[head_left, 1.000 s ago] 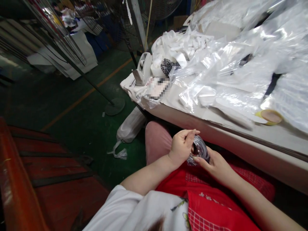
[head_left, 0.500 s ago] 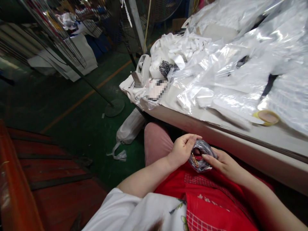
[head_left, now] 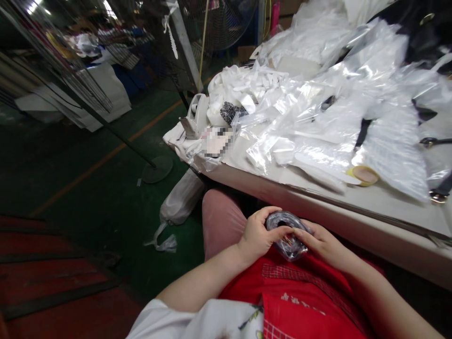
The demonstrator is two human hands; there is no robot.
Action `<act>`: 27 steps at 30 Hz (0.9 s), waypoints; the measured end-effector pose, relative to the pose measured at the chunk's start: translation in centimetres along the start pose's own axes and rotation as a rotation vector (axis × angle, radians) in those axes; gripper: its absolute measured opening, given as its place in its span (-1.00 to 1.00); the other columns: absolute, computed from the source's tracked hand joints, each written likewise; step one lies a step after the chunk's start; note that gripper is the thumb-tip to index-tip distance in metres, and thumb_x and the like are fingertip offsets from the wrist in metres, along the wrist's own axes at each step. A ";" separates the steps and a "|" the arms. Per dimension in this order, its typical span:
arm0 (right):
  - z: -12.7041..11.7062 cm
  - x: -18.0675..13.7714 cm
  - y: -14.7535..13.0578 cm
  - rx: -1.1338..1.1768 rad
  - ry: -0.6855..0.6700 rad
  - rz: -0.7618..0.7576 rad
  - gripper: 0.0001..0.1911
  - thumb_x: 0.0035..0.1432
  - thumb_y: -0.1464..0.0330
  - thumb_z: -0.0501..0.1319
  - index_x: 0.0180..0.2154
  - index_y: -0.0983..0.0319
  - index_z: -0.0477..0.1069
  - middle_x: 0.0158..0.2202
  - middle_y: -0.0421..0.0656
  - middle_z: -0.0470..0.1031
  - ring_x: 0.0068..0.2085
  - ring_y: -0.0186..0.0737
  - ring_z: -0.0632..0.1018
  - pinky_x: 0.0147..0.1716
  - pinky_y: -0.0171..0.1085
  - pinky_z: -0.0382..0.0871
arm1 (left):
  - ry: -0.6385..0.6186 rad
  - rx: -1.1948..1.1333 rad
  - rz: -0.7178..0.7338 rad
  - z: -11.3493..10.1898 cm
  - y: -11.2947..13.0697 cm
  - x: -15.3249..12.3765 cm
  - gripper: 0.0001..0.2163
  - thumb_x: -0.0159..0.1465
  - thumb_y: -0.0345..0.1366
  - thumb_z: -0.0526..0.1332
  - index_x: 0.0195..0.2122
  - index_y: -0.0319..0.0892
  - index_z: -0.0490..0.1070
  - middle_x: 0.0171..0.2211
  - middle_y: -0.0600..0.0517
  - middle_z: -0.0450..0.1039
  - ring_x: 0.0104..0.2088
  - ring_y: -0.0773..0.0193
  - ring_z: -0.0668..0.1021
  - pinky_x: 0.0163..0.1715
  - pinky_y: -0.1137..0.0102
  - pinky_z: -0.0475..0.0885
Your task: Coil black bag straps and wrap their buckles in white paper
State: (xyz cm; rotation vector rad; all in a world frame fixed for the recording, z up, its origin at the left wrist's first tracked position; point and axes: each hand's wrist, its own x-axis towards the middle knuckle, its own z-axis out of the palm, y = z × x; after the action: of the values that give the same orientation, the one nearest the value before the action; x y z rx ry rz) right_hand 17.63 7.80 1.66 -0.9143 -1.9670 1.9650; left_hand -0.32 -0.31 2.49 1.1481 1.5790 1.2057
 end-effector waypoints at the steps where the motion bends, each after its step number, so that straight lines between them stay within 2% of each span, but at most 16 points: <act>1: -0.1 0.0 -0.2 0.001 -0.006 -0.004 -0.50 0.25 0.01 0.11 -0.14 0.33 0.44 -0.25 -0.08 0.54 -0.27 -0.16 0.51 -0.23 -0.24 0.42 | 0.006 0.006 -0.014 0.0 0.0 0.1 -0.53 0.11 -0.04 0.37 -0.04 -0.22 0.44 -0.14 -0.06 0.55 -0.17 0.20 0.56 -0.08 0.36 0.44; 4: -0.5 -0.2 -1.1 -0.021 -0.042 -0.015 -0.50 0.27 0.02 0.08 -0.10 0.33 0.43 -0.22 -0.08 0.54 -0.25 -0.18 0.50 -0.20 -0.25 0.41 | -0.094 0.101 -0.022 -0.5 0.5 0.5 -0.59 0.11 -0.09 0.37 -0.08 -0.22 0.45 -0.17 -0.05 0.55 -0.18 0.19 0.56 -0.10 0.35 0.45; 7: -1.1 -0.8 -2.4 -0.084 -0.128 -0.016 -0.55 0.28 0.06 0.10 -0.11 0.32 0.46 -0.23 -0.12 0.53 -0.26 -0.22 0.49 -0.21 -0.29 0.39 | -0.232 0.265 0.052 -1.2 1.6 0.9 -0.63 0.12 -0.14 0.35 -0.08 -0.18 0.46 -0.13 -0.05 0.53 -0.12 0.16 0.53 -0.04 0.32 0.42; 10: -1.5 -1.2 -3.0 -0.228 -0.217 0.004 -0.64 0.25 0.13 0.16 -0.18 0.29 0.51 -0.32 -0.18 0.51 -0.33 -0.27 0.46 -0.31 -0.36 0.36 | -0.362 0.270 0.102 -1.1 2.0 1.1 -0.65 0.24 -0.19 0.22 0.05 -0.12 0.40 -0.07 -0.04 0.50 -0.09 0.20 0.53 -0.02 0.35 0.42; 12: -1.6 -1.3 -2.7 -0.271 -0.227 0.019 -0.71 0.20 0.18 0.21 -0.22 0.27 0.53 -0.36 -0.22 0.51 -0.37 -0.30 0.45 -0.34 -0.39 0.34 | -0.425 0.286 0.106 -0.4 1.6 1.0 -0.68 0.31 -0.20 0.13 0.06 -0.09 0.40 -0.02 -0.03 0.50 -0.04 0.20 0.52 0.04 0.34 0.39; 16: -1.3 -1.4 -1.4 -0.103 -0.185 0.073 -0.69 0.14 0.17 0.26 -0.24 0.28 0.56 -0.42 -0.25 0.48 -0.43 -0.36 0.41 -0.41 -0.42 0.30 | -0.411 0.232 0.111 1.3 0.3 0.2 -0.72 0.36 -0.20 0.02 -0.02 -0.08 0.44 -0.08 -0.02 0.54 -0.07 0.21 0.54 0.00 0.38 0.40; 19: -0.9 -1.4 -0.3 0.066 -0.181 0.101 -0.61 0.06 0.09 0.32 -0.24 0.29 0.58 -0.45 -0.25 0.45 -0.44 -0.37 0.39 -0.40 -0.42 0.29 | -0.371 0.194 0.128 1.7 0.0 -0.1 -0.73 0.36 -0.17 0.03 -0.14 -0.09 0.49 -0.21 -0.01 0.55 -0.18 0.23 0.56 -0.09 0.41 0.42; 21: -0.5 -1.4 0.2 0.118 -0.192 0.129 -0.61 -0.01 0.10 0.37 -0.27 0.29 0.59 -0.47 -0.26 0.44 -0.46 -0.38 0.39 -0.42 -0.42 0.29 | -0.411 0.170 0.084 1.6 0.2 -0.1 -0.74 0.33 -0.15 0.08 -0.25 -0.14 0.51 -0.30 0.00 0.55 -0.25 0.24 0.56 -0.16 0.43 0.42; 24: 0.0 -1.4 0.4 0.135 -0.233 0.170 -0.62 -0.04 0.13 0.40 -0.27 0.28 0.59 -0.48 -0.28 0.45 -0.46 -0.39 0.39 -0.44 -0.44 0.27 | -0.496 0.097 -0.046 1.6 0.3 0.0 -0.76 0.26 -0.14 0.17 -0.32 -0.20 0.50 -0.33 0.01 0.56 -0.28 0.24 0.56 -0.24 0.46 0.42; 27: -0.4 -1.4 -1.2 -0.038 -0.226 0.165 -0.64 -0.02 0.14 0.39 -0.26 0.26 0.58 -0.45 -0.27 0.49 -0.43 -0.34 0.44 -0.42 -0.41 0.31 | -0.462 0.072 -0.117 1.7 -0.2 -0.2 -0.72 0.28 -0.13 0.14 -0.29 -0.22 0.54 -0.30 -0.01 0.58 -0.24 0.22 0.57 -0.22 0.46 0.41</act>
State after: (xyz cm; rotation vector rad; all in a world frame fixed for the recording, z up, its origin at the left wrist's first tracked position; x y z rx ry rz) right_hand 18.61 7.45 3.25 -0.9259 -2.1171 2.2162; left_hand 1.31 -0.11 1.94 1.2540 1.3204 0.7437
